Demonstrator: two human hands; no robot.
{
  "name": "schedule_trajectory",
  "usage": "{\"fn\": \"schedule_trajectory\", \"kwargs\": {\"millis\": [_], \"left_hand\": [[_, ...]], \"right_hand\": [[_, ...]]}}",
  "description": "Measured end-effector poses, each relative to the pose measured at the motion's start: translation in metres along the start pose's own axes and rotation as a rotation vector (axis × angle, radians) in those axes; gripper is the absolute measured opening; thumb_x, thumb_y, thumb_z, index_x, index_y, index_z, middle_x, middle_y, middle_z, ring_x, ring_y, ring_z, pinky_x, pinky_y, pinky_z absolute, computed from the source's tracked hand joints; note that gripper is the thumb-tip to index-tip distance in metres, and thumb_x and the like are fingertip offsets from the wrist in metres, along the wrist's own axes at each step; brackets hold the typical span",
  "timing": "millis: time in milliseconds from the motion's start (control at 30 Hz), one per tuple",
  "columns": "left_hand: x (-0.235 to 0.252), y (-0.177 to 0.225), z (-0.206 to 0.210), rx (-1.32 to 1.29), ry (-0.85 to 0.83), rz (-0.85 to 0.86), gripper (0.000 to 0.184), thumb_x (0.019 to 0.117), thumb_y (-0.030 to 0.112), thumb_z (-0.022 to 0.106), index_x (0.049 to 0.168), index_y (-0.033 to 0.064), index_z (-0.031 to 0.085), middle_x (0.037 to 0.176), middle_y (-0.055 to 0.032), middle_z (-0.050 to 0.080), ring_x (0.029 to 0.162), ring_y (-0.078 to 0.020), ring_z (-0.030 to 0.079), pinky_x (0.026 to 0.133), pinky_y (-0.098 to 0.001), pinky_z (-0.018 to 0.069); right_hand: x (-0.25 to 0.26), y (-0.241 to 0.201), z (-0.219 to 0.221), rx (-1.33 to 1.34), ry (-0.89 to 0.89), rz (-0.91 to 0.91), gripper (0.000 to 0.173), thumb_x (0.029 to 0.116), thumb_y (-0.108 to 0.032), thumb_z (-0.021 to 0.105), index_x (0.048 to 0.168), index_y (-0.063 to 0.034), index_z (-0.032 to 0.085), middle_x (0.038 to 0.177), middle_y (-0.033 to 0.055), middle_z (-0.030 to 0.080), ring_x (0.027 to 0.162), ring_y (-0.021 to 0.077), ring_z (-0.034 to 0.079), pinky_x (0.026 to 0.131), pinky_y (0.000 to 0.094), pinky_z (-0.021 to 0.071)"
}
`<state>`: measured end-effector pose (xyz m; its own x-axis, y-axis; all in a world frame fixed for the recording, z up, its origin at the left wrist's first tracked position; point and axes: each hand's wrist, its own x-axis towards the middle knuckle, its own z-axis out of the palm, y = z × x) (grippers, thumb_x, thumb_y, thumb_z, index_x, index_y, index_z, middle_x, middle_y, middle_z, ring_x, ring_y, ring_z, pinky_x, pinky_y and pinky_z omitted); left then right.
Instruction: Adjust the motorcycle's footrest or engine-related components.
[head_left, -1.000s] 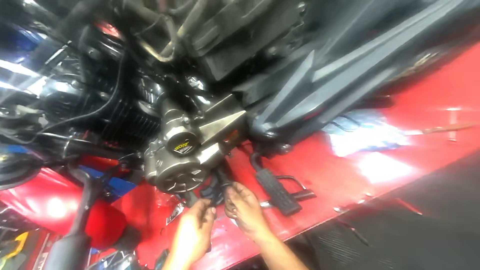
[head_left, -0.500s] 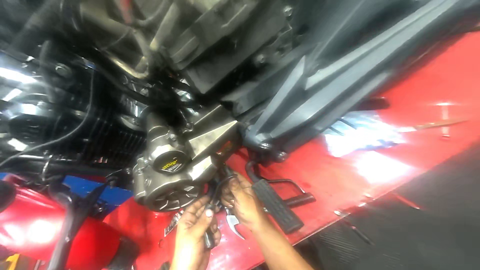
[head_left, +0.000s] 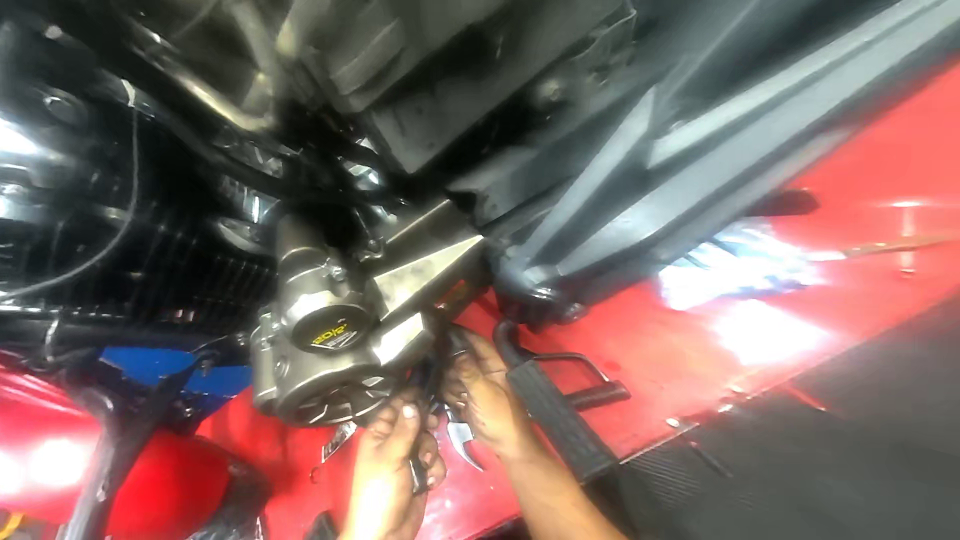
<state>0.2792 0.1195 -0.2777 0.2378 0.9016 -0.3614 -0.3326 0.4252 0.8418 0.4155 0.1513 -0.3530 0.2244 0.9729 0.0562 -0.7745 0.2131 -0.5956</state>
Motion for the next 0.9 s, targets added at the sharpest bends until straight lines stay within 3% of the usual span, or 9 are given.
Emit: {"fn": "schedule_trajectory", "kwargs": {"millis": [100,200,367,600,900], "left_hand": [[-0.003,0.012,0.003,0.017,-0.008,-0.095,0.026,0.1075,0.019,0.052,0.119,-0.0029,0.058,0.088,-0.0147,0.064,0.054,-0.0139,0.057,0.047,-0.0275,0.0519],[-0.011,0.002,0.0,0.053,-0.044,-0.039,0.026,0.105,0.019,0.058,0.117,-0.0042,0.061,0.083,-0.0122,0.063,0.054,-0.0126,0.057,0.048,-0.027,0.0516],[-0.025,-0.012,-0.006,0.079,-0.057,0.036,0.031,0.1031,0.02,0.063,0.119,-0.006,0.063,0.084,-0.0128,0.065,0.056,-0.0123,0.058,0.05,-0.028,0.0535],[0.001,-0.021,-0.017,0.002,-0.132,0.05,0.031,0.1031,0.022,0.064,0.12,-0.0044,0.063,0.086,-0.0135,0.066,0.056,-0.0123,0.059,0.049,-0.0271,0.0532],[0.01,-0.032,-0.014,0.034,-0.15,0.118,0.034,0.1035,0.022,0.063,0.124,-0.0057,0.061,0.087,-0.0134,0.065,0.058,-0.0135,0.06,0.052,-0.0287,0.0544]], "right_hand": [[0.002,-0.001,-0.002,0.024,-0.044,0.016,0.039,0.0929,-0.051,0.071,0.124,-0.0282,0.067,0.063,-0.0054,0.048,0.047,0.0012,0.039,0.044,0.0176,0.0361],[-0.007,-0.003,-0.002,0.064,-0.072,0.031,0.038,0.097,-0.048,0.067,0.126,-0.024,0.065,0.06,-0.0062,0.042,0.046,0.0021,0.039,0.046,0.0196,0.0378],[-0.022,-0.002,-0.001,0.117,-0.109,-0.043,0.037,0.0967,-0.048,0.067,0.124,-0.0235,0.066,0.062,-0.0076,0.048,0.048,0.0008,0.042,0.046,0.0194,0.0402],[-0.014,0.0,0.004,0.018,-0.007,-0.042,0.038,0.0969,-0.051,0.066,0.124,-0.0248,0.066,0.059,-0.0058,0.045,0.046,0.0033,0.041,0.045,0.0211,0.0407],[-0.004,-0.002,-0.006,-0.012,-0.037,-0.008,0.036,0.095,-0.052,0.068,0.122,-0.0281,0.069,0.06,-0.0065,0.049,0.048,0.0011,0.044,0.048,0.0189,0.0423]]}}
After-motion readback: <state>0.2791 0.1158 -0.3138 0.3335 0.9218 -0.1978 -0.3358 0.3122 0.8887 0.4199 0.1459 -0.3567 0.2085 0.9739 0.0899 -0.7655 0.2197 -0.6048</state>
